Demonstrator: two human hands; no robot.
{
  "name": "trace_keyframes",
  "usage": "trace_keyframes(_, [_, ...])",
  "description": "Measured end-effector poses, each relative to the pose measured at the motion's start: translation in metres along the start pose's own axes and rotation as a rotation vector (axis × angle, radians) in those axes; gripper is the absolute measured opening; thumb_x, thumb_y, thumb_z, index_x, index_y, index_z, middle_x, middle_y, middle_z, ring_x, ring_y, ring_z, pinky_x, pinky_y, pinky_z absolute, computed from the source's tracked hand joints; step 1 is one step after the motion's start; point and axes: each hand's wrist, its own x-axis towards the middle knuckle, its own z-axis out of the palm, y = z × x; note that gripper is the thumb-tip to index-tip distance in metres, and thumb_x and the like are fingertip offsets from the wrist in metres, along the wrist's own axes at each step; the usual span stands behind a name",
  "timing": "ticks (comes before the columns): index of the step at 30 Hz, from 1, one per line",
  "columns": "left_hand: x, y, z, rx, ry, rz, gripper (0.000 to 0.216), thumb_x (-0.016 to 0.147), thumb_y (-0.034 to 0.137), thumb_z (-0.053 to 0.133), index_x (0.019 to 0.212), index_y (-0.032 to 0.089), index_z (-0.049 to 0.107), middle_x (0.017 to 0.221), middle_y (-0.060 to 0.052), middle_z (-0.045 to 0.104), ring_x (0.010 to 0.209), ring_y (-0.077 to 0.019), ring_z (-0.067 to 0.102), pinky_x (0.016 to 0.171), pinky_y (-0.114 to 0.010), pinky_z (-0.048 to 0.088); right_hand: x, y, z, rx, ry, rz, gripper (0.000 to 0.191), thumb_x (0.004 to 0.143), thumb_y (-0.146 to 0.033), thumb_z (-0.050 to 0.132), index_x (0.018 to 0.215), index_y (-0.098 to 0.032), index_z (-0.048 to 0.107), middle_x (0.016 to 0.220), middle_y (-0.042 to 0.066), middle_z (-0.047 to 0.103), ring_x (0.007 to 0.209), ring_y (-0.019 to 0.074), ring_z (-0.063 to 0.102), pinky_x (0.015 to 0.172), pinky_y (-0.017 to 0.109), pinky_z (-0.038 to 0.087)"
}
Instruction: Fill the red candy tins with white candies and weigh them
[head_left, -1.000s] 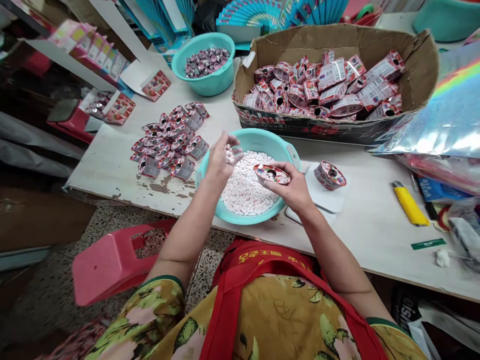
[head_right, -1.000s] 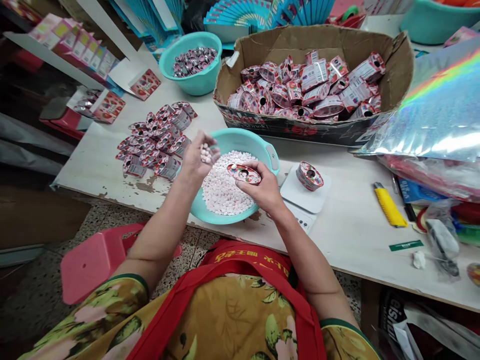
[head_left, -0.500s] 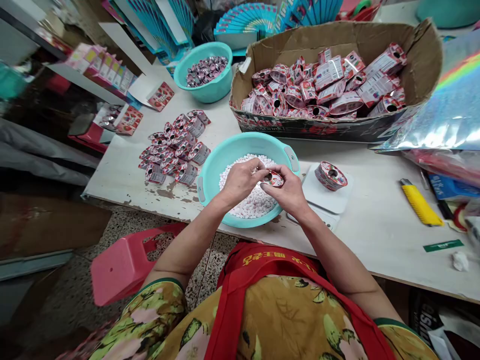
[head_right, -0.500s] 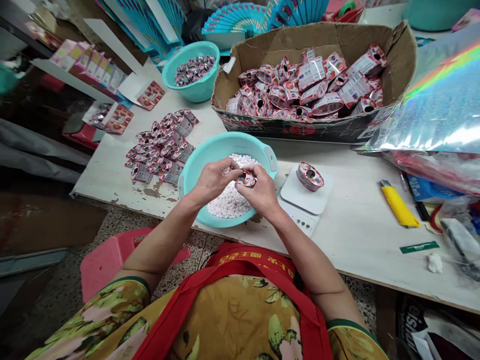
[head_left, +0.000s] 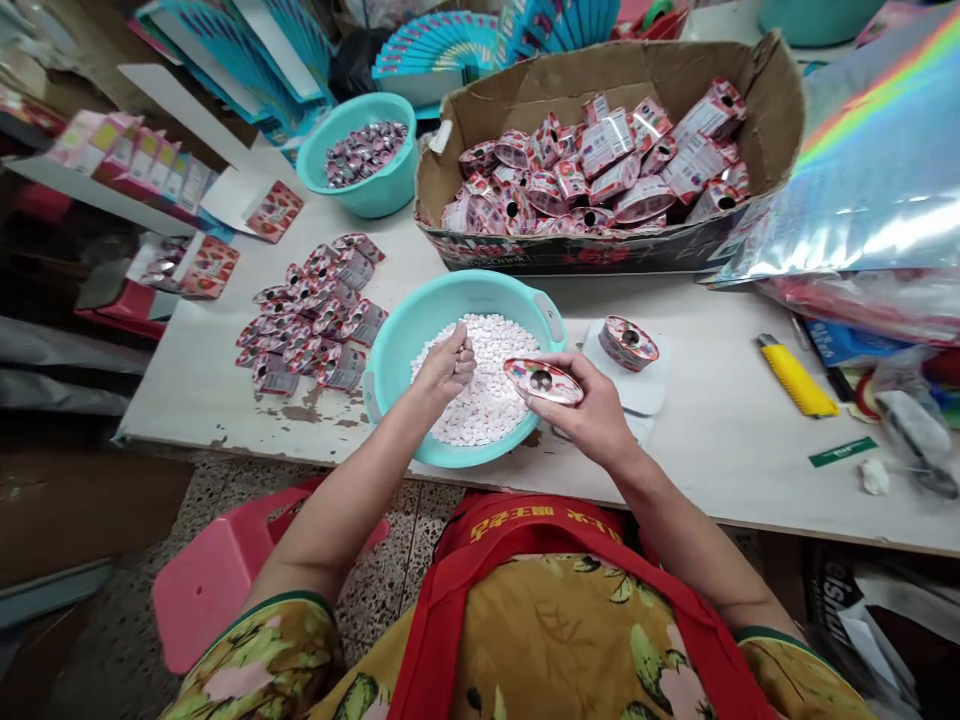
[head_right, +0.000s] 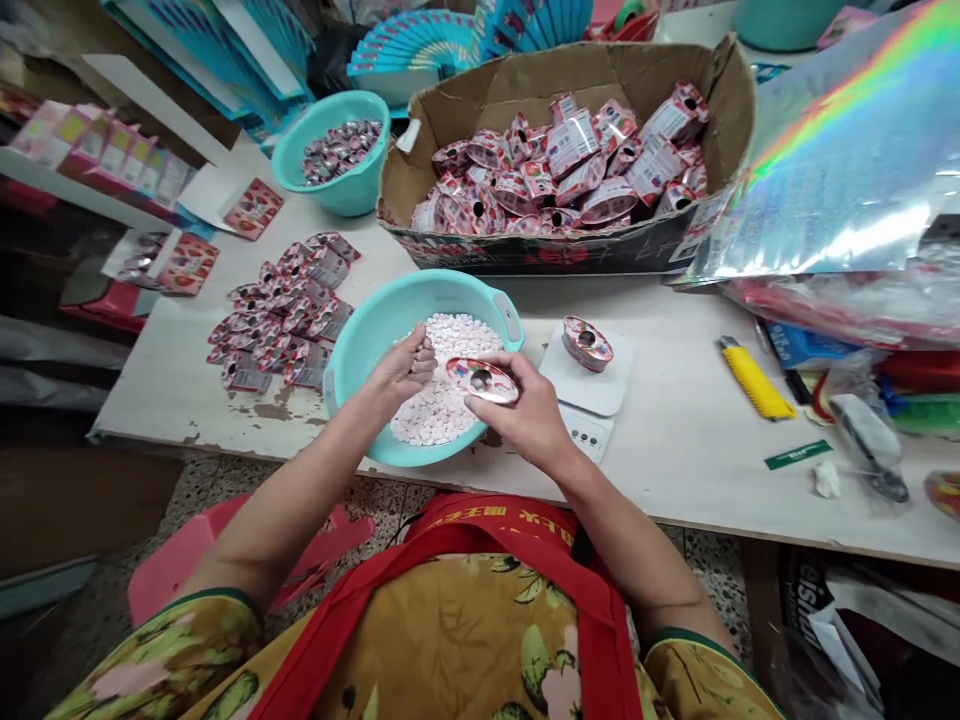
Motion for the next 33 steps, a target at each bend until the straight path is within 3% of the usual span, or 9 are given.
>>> trace_keyframes(2, [-0.005,-0.008,0.031,-0.018,-0.121,0.044,0.057,0.078,0.061,0.079,0.063,0.018,0.044,0.044,0.011,0.031,0.030,0.0000,0.025,0.030,-0.011,0.012,-0.022,0.002,-0.024,-0.026,0.113,0.009,0.046,0.069,-0.035,0.083,0.111,-0.025,0.068,0.107,0.004,0.073,0.094,0.0207,0.070,0.088,0.036,0.058])
trace_keyframes(5, [-0.015,-0.019,0.104,-0.066,-0.300,0.090,0.060,0.077,0.066,0.077,0.064,0.019,0.043,0.046,0.011,0.029,0.031,-0.0005,0.024,0.032,-0.014,0.011,-0.048,0.013,-0.061,-0.101,0.413,0.003,0.048,0.068,-0.037,0.085,0.111,-0.025,0.069,0.110,0.005,0.074,0.096,0.0223,0.071,0.089,0.038,0.059])
trace_keyframes(8, [-0.016,-0.036,0.175,-0.105,-0.362,0.064,0.061,0.078,0.068,0.074,0.065,0.019,0.041,0.049,0.010,0.029,0.033,-0.0004,0.023,0.034,-0.015,0.012,-0.066,0.029,-0.095,-0.174,0.706,-0.004,0.053,0.064,-0.040,0.088,0.110,-0.021,0.070,0.109,0.007,0.074,0.096,0.0236,0.072,0.090,0.041,0.059])
trace_keyframes(10, [-0.009,-0.049,0.205,-0.103,-0.361,0.073,0.061,0.079,0.067,0.074,0.064,0.019,0.040,0.050,0.010,0.029,0.035,-0.0003,0.023,0.035,-0.015,0.012,-0.078,0.039,-0.113,-0.184,0.832,0.028,0.057,0.061,-0.041,0.090,0.110,-0.019,0.071,0.108,0.008,0.074,0.096,0.0237,0.072,0.090,0.043,0.059])
trace_keyframes(12, [0.000,-0.061,0.220,-0.080,-0.356,0.122,0.061,0.081,0.065,0.074,0.063,0.018,0.039,0.050,0.010,0.031,0.036,-0.0004,0.023,0.036,-0.016,0.013,-0.090,0.048,-0.126,-0.185,0.917,0.075,0.060,0.060,-0.042,0.090,0.110,-0.017,0.071,0.107,0.008,0.074,0.094,0.0228,0.071,0.090,0.042,0.059])
trace_keyframes(19, [0.012,-0.072,0.224,-0.007,-0.301,0.246,0.062,0.082,0.067,0.071,0.062,0.019,0.037,0.052,0.008,0.037,0.044,-0.0037,0.039,0.042,-0.016,0.030,-0.114,0.064,-0.143,-0.213,1.058,0.137,0.059,0.057,-0.042,0.091,0.107,-0.016,0.072,0.104,0.007,0.074,0.090,0.0210,0.070,0.088,0.042,0.059])
trace_keyframes(26, [0.009,-0.059,0.229,-0.034,-0.308,0.169,0.065,0.081,0.077,0.064,0.066,0.020,0.035,0.052,0.009,0.032,0.039,-0.0030,0.029,0.038,-0.018,0.020,-0.104,0.068,-0.146,-0.092,1.042,0.127,0.059,0.056,-0.039,0.092,0.107,-0.017,0.071,0.103,0.006,0.074,0.087,0.0171,0.069,0.077,0.031,0.060])
trace_keyframes(29, [0.011,-0.040,0.213,-0.031,-0.322,0.115,0.062,0.086,0.075,0.060,0.067,0.020,0.038,0.051,0.008,0.033,0.039,-0.0036,0.027,0.037,-0.019,0.019,-0.103,0.071,-0.148,-0.063,1.059,0.112,0.059,0.055,-0.036,0.092,0.107,-0.016,0.070,0.099,0.005,0.074,0.084,0.0164,0.069,0.065,0.025,0.059])
trace_keyframes(33, [0.013,-0.004,0.168,0.017,-0.311,0.129,0.047,0.093,0.062,0.061,0.073,0.021,0.051,0.053,0.006,0.043,0.039,-0.0052,0.032,0.036,-0.021,0.021,-0.105,0.077,-0.151,-0.046,1.070,0.119,0.060,0.054,-0.033,0.091,0.108,-0.017,0.070,0.099,0.003,0.073,0.081,0.0160,0.069,0.052,0.020,0.054])
